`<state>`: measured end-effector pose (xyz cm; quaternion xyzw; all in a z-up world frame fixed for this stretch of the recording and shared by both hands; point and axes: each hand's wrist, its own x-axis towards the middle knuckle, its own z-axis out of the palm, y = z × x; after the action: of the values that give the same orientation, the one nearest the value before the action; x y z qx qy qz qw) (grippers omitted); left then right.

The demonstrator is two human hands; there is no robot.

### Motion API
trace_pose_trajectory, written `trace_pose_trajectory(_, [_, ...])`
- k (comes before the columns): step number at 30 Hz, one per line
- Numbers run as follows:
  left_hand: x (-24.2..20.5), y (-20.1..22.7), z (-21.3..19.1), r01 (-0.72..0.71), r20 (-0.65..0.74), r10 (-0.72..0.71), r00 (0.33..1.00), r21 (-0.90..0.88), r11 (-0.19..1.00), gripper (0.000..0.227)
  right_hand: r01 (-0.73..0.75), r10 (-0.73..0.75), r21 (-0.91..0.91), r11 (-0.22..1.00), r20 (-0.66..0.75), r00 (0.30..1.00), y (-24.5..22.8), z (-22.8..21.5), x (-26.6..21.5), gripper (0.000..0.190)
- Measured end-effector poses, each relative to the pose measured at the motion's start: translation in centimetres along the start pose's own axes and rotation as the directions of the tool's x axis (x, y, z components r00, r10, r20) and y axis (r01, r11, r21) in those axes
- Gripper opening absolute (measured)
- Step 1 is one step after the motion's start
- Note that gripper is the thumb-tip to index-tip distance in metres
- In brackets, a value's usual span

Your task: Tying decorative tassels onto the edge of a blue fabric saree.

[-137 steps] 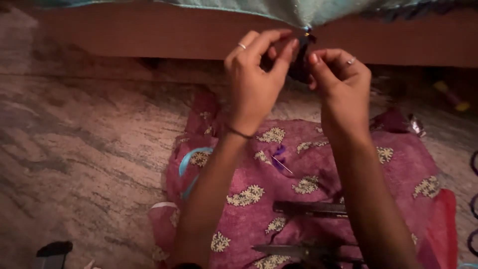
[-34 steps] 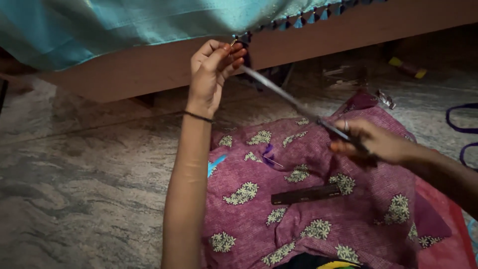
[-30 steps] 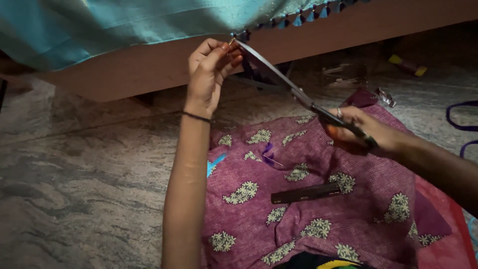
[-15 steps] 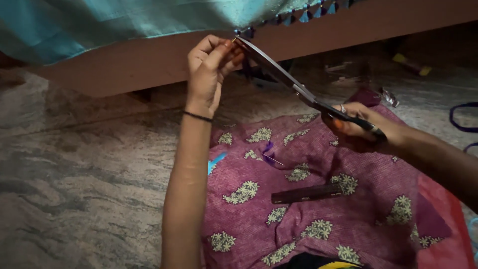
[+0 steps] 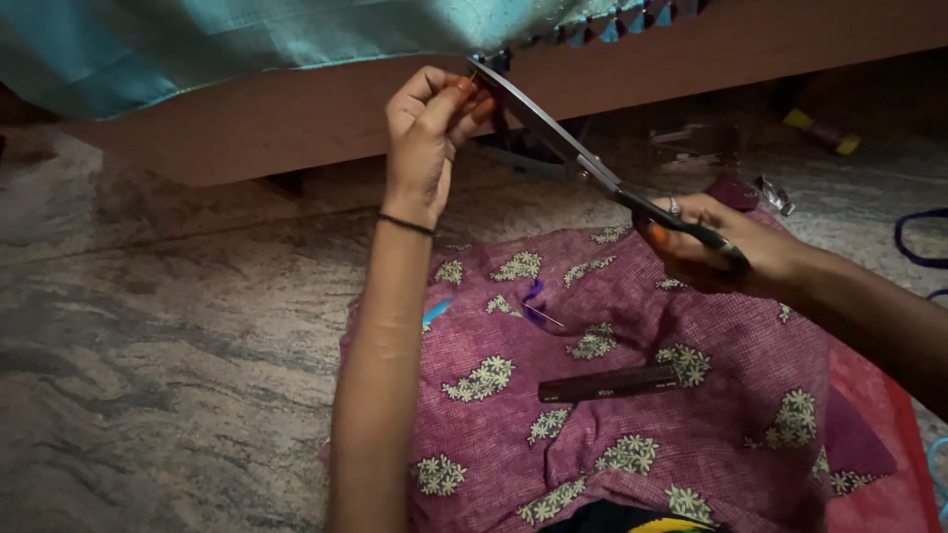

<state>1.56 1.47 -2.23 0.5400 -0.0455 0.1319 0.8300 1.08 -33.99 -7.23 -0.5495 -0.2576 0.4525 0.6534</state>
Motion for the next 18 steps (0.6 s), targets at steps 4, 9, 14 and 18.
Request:
trace_pose_trajectory(4, [0.1, -0.1, 0.1, 0.015, -0.018, -0.015, 1.000, -0.004, 1.000, 0.007, -0.004, 0.005, -0.061, 0.998, 0.003, 1.000, -0.4, 0.2, 0.0, 0.032])
trace_pose_trajectory(9, [0.9, -0.8, -0.5, 0.088, -0.111, -0.076, 0.991, 0.106, 0.991, 0.011, -0.081, 0.078, -0.051, 0.995, -0.064, 0.995, 0.4, -0.6, -0.6, 0.036])
trace_pose_trajectory(14, [1.2, -0.2, 0.1, 0.170, -0.162, -0.135, 0.977, 0.228, 0.959, 0.029, -0.092, 0.069, -0.148, 0.985, -0.157, 0.985, 0.2, -1.0, -2.2, 0.046])
trace_pose_trajectory(18, [2.3, -3.2, -1.7, 0.123, -0.090, -0.106, 0.990, 0.208, 0.970, 0.022, -0.115, 0.071, -0.201, 0.973, -0.214, 0.974, -1.2, -0.1, -3.0, 0.046])
